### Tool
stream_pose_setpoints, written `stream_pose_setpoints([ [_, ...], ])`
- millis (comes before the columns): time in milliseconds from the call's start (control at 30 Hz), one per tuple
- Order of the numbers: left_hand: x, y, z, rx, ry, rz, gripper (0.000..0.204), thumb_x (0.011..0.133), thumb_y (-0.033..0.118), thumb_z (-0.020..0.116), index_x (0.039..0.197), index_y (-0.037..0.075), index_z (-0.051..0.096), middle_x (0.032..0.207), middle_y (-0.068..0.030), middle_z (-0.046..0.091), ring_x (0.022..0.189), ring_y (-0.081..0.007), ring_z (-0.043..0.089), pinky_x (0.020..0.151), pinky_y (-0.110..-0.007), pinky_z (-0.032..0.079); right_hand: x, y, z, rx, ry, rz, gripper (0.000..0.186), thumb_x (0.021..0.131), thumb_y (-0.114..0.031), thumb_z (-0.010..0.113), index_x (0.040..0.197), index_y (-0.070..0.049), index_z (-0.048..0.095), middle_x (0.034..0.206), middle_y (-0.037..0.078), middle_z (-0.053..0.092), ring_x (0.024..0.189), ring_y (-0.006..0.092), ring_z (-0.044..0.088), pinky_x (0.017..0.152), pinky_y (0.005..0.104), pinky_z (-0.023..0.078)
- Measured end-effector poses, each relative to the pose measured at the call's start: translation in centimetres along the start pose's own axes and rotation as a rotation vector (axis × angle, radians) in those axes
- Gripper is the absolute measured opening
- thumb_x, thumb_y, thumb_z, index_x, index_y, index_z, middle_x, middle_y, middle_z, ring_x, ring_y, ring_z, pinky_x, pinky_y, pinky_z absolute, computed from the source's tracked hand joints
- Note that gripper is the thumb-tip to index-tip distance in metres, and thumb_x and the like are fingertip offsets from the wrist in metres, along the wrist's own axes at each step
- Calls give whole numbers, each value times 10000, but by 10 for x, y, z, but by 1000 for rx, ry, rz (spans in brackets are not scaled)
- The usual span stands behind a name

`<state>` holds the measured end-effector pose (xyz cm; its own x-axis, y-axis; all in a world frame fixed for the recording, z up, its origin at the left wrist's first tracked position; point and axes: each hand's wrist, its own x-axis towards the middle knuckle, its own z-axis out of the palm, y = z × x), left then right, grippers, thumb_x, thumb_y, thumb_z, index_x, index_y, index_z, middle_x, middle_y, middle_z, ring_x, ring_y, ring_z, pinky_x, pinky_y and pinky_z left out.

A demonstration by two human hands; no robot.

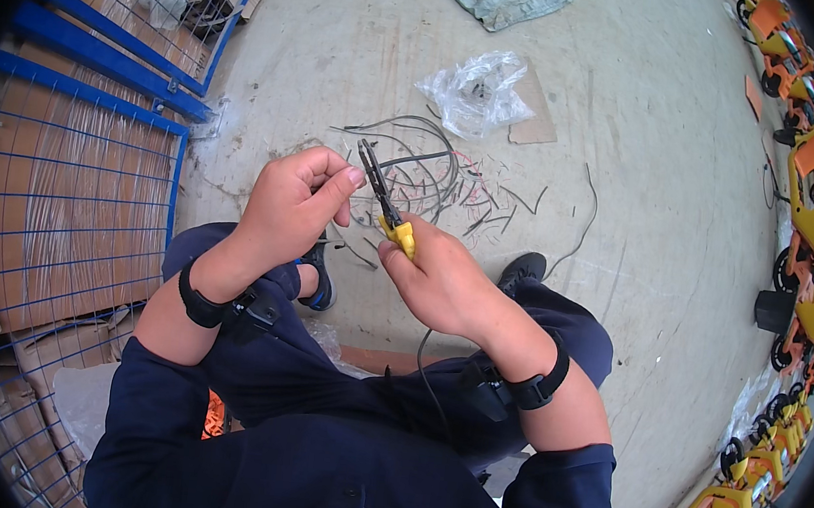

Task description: The person strips insulation from electrical wires using a wire stripper and twists the exposed wire ends together by hand.

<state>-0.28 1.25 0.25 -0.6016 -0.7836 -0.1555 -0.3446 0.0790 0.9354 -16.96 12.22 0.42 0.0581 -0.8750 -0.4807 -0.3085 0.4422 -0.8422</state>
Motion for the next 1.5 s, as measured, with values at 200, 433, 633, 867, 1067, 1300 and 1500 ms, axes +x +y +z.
stream_pose_setpoints([
  [200, 0, 0, 0, 0, 1, 2, 197, 971, 170, 593, 883, -5, 618, 672, -16, 628, 604, -55, 577, 540, -214, 429, 0, 0, 0, -8, 1, 4, 309, 960, -221, 512, 1119, 44, 523, 860, 239, 633, 842, 411, 616, 746, 441, 476],
  [433, 1, -3, 0, 2, 32, 46, 225, 947, 193, 612, 867, -15, 643, 621, -70, 661, 574, -95, 646, 520, -245, 472, 0, -1, 0, -25, 3, -5, 315, 956, -222, 517, 1128, 41, 525, 850, 245, 632, 846, 414, 618, 746, 443, 476],
  [633, 1, -2, 0, 4, -3, 10, 195, 967, 159, 598, 878, -13, 614, 677, -22, 627, 611, -65, 589, 554, -218, 447, 0, -2, 0, -34, 7, 12, 323, 955, -226, 517, 1136, 41, 525, 848, 245, 635, 839, 416, 619, 744, 442, 478],
  [867, 2, -7, 1, -9, 33, 62, 217, 947, 181, 602, 861, -15, 636, 622, -69, 657, 581, -97, 646, 523, -247, 471, 0, 0, 0, -1, 7, -12, 319, 960, -231, 512, 1120, 45, 525, 824, 237, 635, 818, 408, 620, 732, 436, 479],
  [1067, 1, -2, 0, -20, -2, 8, 186, 969, 151, 592, 873, -8, 610, 670, -25, 626, 614, -66, 584, 563, -224, 452, 1, -2, 1, -18, 4, 17, 286, 963, -230, 509, 1057, 39, 523, 804, 236, 628, 795, 406, 619, 712, 437, 476],
  [1300, 2, -2, -1, -17, 1, 7, 186, 971, 150, 587, 871, -6, 608, 672, -25, 627, 616, -64, 582, 566, -224, 452, 2, 4, 6, -21, 72, -54, 279, 969, -237, 508, 1038, 34, 522, 831, 257, 629, 832, 437, 613, 725, 467, 473],
  [1500, 1, 1, -1, -1, -7, 14, 184, 975, 147, 577, 877, -6, 607, 675, -23, 630, 619, -63, 582, 561, -222, 442, 0, 2, 8, -55, 100, -32, 285, 980, -253, 506, 1024, 29, 519, 845, 268, 628, 844, 447, 609, 729, 476, 471],
])
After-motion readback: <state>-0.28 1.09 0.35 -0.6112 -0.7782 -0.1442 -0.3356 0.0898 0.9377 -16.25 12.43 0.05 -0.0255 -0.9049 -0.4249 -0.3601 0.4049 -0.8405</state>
